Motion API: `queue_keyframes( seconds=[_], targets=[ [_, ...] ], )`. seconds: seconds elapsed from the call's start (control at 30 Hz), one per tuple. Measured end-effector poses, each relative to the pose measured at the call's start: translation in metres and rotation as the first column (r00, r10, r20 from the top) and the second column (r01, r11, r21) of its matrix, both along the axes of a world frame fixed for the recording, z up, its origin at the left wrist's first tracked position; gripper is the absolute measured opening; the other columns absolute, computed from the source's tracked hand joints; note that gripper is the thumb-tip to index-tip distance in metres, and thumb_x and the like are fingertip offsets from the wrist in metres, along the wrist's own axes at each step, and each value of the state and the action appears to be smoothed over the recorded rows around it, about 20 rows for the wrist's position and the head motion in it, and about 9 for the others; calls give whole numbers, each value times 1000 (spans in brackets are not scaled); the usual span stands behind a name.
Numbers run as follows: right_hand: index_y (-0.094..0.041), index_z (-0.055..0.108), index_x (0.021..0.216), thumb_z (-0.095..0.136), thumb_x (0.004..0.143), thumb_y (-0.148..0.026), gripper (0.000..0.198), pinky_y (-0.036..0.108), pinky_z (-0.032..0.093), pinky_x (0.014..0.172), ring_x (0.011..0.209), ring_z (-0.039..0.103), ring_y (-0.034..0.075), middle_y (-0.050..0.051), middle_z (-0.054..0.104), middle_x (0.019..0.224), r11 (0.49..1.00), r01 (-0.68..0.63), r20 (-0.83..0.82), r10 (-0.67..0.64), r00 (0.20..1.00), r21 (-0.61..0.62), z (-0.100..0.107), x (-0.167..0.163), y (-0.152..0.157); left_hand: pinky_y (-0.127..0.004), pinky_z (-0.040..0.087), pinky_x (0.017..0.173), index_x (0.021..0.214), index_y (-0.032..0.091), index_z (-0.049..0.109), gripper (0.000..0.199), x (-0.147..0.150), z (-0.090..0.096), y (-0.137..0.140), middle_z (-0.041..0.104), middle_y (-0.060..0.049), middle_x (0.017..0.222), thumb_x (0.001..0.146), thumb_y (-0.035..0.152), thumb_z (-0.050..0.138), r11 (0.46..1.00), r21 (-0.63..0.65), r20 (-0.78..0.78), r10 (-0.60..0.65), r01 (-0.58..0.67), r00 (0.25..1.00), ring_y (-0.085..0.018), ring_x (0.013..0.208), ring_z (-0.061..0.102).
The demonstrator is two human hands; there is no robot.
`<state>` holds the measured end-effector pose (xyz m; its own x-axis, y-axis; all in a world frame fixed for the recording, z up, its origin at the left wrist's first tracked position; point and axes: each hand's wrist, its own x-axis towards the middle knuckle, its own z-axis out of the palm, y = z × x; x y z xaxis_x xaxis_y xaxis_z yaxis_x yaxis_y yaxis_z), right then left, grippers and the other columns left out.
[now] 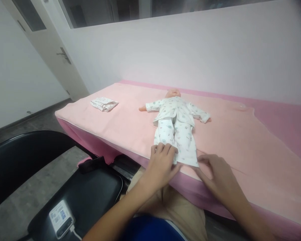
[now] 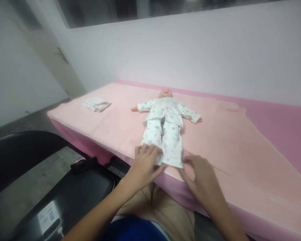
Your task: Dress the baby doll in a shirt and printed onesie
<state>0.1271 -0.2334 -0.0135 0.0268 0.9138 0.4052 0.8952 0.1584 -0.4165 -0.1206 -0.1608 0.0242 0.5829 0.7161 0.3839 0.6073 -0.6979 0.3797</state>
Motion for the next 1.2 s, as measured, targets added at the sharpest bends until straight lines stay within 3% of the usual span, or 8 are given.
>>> queue_keyframes(
  seconds=[0.37,0.6,0.8,1.0,1.2],
  targets=[
    [-25,66,102,63,94,-37,15,38,49,69,80,65,26,4,69,87,992,111,-86,-115,990,-55,7,-19,2,-48,40,95,98,22,58,4,14,-5,5,69,-6,101,97,25,61,992,126,-10,9,-8,1000,-28,101,59],
    [-28,68,104,70,84,-47,28,39,50,66,85,69,31,5,75,93,963,268,-143,-270,952,-37,19,-17,-4,-44,40,95,99,22,56,4,14,-2,1,72,-2,93,96,25,59,982,189,124,-18,-5,992,-23,92,62],
    [-29,69,105,71,82,-44,28,41,49,68,89,68,33,5,74,91,965,263,-85,-262,961,1,19,-11,-14,-44,41,94,100,22,55,7,11,-4,-8,72,-1,94,95,22,60,986,168,119,-23,3,993,-22,92,63],
    [-25,63,112,66,91,-40,26,37,49,67,79,68,27,4,70,88,985,167,-101,-171,980,-54,10,-19,-9,-46,40,93,101,22,54,10,12,-10,-14,69,-4,99,95,23,61,996,75,64,51,-56,997,-25,97,61],
    [-24,63,112,71,86,-42,32,35,47,63,76,67,25,3,70,86,979,182,-116,-192,975,-86,8,-15,-7,-43,39,92,99,22,54,12,11,-14,-15,69,-1,94,91,15,61,995,90,81,28,-35,996,-22,92,60]
  ],
)
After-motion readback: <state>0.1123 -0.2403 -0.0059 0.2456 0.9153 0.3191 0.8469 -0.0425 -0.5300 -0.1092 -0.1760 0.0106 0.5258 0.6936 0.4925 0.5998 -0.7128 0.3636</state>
